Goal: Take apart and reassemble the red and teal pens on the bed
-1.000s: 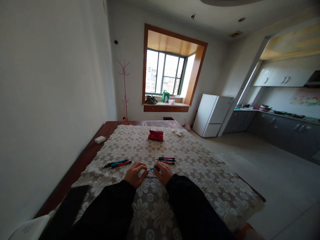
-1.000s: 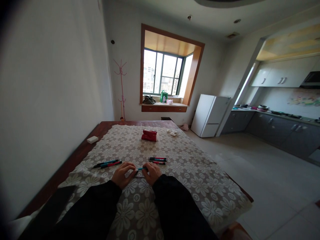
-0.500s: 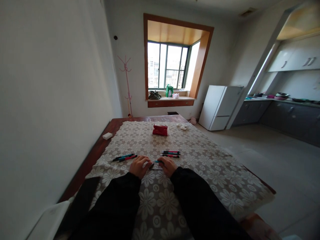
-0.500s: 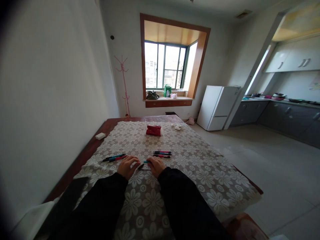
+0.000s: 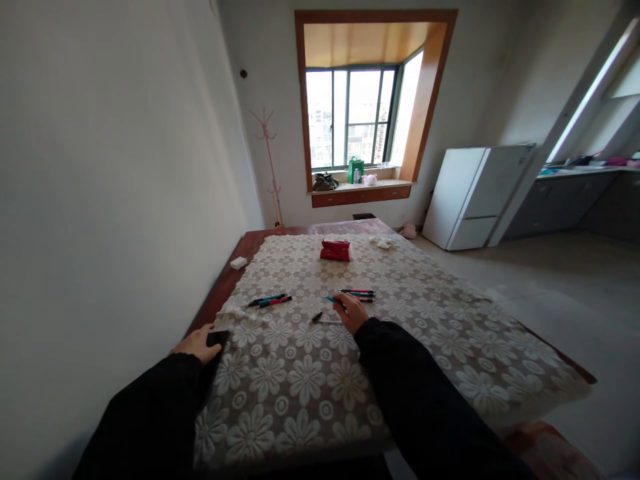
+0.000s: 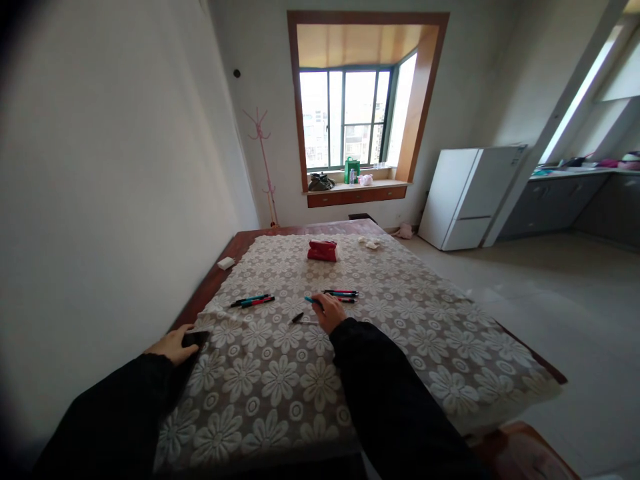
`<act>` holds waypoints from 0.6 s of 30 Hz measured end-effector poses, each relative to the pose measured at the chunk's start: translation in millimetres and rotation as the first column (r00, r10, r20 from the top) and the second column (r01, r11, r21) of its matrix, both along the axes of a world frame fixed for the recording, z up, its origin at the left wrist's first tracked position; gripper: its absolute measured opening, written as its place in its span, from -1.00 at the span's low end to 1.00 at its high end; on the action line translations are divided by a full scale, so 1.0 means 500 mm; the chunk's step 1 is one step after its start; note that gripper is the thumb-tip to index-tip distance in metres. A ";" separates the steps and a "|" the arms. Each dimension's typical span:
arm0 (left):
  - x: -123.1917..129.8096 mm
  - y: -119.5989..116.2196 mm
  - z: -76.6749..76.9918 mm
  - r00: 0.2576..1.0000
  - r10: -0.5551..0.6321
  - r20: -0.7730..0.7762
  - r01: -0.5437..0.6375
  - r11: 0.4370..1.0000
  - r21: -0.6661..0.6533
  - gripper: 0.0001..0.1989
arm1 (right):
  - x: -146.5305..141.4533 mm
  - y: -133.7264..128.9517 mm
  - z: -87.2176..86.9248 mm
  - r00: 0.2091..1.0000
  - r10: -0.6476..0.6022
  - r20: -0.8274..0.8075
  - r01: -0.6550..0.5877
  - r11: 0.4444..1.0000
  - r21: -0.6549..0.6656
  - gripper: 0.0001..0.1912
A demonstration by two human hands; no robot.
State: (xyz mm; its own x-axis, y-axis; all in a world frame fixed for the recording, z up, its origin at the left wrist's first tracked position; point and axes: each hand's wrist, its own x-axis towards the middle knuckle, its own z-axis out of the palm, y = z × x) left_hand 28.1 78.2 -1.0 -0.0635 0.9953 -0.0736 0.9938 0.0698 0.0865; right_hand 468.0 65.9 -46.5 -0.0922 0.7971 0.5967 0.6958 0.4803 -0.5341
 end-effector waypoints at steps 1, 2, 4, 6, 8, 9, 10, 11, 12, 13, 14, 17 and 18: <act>-0.003 -0.001 -0.005 1.000 -0.006 -0.003 0.006 1.000 -0.030 -0.39 | 0.000 0.000 0.001 1.000 0.004 -0.003 -0.004 1.000 0.004 -0.86; -0.001 -0.002 -0.009 1.000 -0.010 -0.006 0.010 0.998 -0.055 -0.37 | 0.000 0.000 0.001 1.000 0.007 -0.003 -0.007 1.000 0.007 -0.86; 0.006 -0.002 -0.013 1.000 -0.020 -0.021 0.018 0.997 -0.070 -0.34 | 0.000 0.001 0.001 1.000 0.005 -0.002 -0.005 1.000 0.012 -0.86; 0.014 -0.001 -0.013 0.999 -0.024 -0.040 0.021 0.997 -0.074 -0.33 | 0.002 0.002 -0.001 1.000 0.000 -0.003 0.000 1.000 0.013 -0.87; 0.021 -0.002 -0.011 0.998 -0.022 -0.057 0.017 0.997 -0.074 -0.36 | 0.003 0.003 -0.002 1.000 -0.002 -0.006 0.002 1.000 0.010 -0.87; 0.025 -0.003 -0.010 0.998 -0.013 -0.067 0.008 0.997 -0.073 -0.38 | 0.003 0.003 -0.002 1.000 -0.004 -0.008 0.004 1.000 0.009 -0.87; 0.030 -0.006 -0.009 0.997 0.004 -0.080 -0.010 0.998 -0.067 -0.40 | 0.003 0.003 -0.002 1.000 -0.006 -0.009 0.006 1.000 0.008 -0.87; 0.036 -0.008 -0.007 0.995 0.024 -0.097 -0.029 0.998 -0.057 -0.42 | 0.003 0.003 -0.001 1.000 -0.005 -0.011 0.005 1.000 0.007 -0.87; 0.042 -0.011 -0.006 0.992 0.043 -0.117 -0.048 0.998 -0.042 -0.43 | 0.003 0.002 0.000 1.000 -0.003 -0.018 0.003 1.000 0.007 -0.87; 0.048 -0.014 -0.005 0.989 0.063 -0.137 -0.068 0.997 -0.026 -0.44 | 0.002 0.002 0.001 0.999 -0.001 -0.034 0.001 1.000 0.006 -0.87; 0.052 -0.015 -0.005 0.985 0.078 -0.153 -0.081 0.997 -0.013 -0.45 | 0.002 0.001 0.002 0.998 0.003 -0.060 -0.003 1.000 0.005 -0.87; 0.050 -0.008 -0.009 0.981 0.086 -0.172 -0.092 0.995 -0.025 -0.45 | 0.000 0.001 0.008 0.971 0.055 -0.233 -0.062 0.998 -0.022 -0.88; 0.046 -0.002 -0.010 0.983 0.078 -0.164 -0.088 0.995 -0.053 -0.44 | 0.000 0.002 0.010 0.942 0.086 -0.324 -0.104 0.994 -0.039 -0.87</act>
